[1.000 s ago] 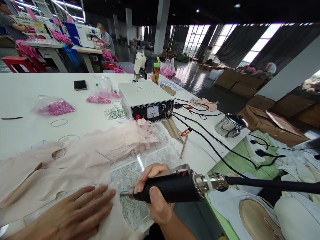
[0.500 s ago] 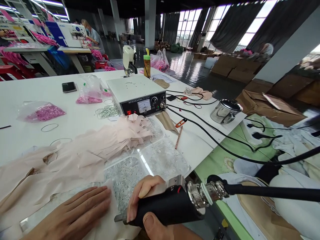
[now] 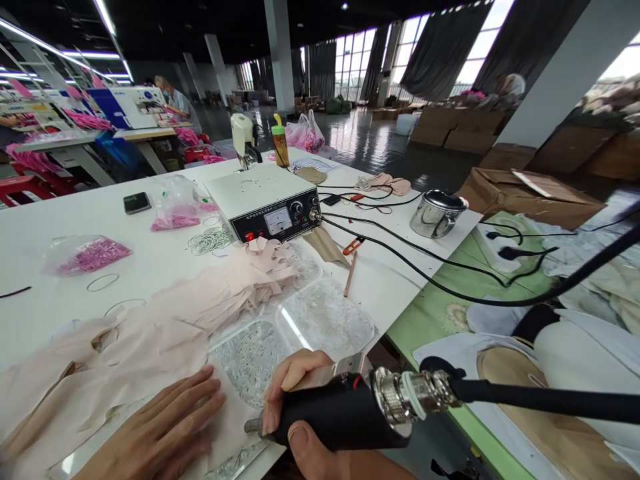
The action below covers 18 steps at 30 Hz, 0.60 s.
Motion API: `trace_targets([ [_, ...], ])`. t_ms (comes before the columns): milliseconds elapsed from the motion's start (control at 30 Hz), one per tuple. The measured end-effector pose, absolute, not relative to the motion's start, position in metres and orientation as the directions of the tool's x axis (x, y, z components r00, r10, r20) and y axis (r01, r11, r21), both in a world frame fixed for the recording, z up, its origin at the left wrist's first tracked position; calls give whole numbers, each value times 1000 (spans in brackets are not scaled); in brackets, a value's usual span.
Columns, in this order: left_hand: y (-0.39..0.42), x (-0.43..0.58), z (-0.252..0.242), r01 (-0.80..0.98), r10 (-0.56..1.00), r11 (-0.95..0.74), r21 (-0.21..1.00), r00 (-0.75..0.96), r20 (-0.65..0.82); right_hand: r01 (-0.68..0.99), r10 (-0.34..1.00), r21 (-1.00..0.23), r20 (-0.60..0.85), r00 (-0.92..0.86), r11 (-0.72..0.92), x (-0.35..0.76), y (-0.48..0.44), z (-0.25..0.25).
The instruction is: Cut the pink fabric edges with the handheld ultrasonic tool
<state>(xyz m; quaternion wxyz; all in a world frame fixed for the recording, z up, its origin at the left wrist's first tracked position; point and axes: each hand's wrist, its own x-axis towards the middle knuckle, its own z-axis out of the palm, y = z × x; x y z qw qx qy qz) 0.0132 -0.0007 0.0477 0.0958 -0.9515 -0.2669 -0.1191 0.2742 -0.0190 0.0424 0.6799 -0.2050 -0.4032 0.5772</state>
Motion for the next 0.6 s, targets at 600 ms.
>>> trace_targets([
  [600, -2, 14, 47, 479, 415, -827, -293, 873, 255, -648, 936, -742, 326, -131, 168, 290, -8, 21],
])
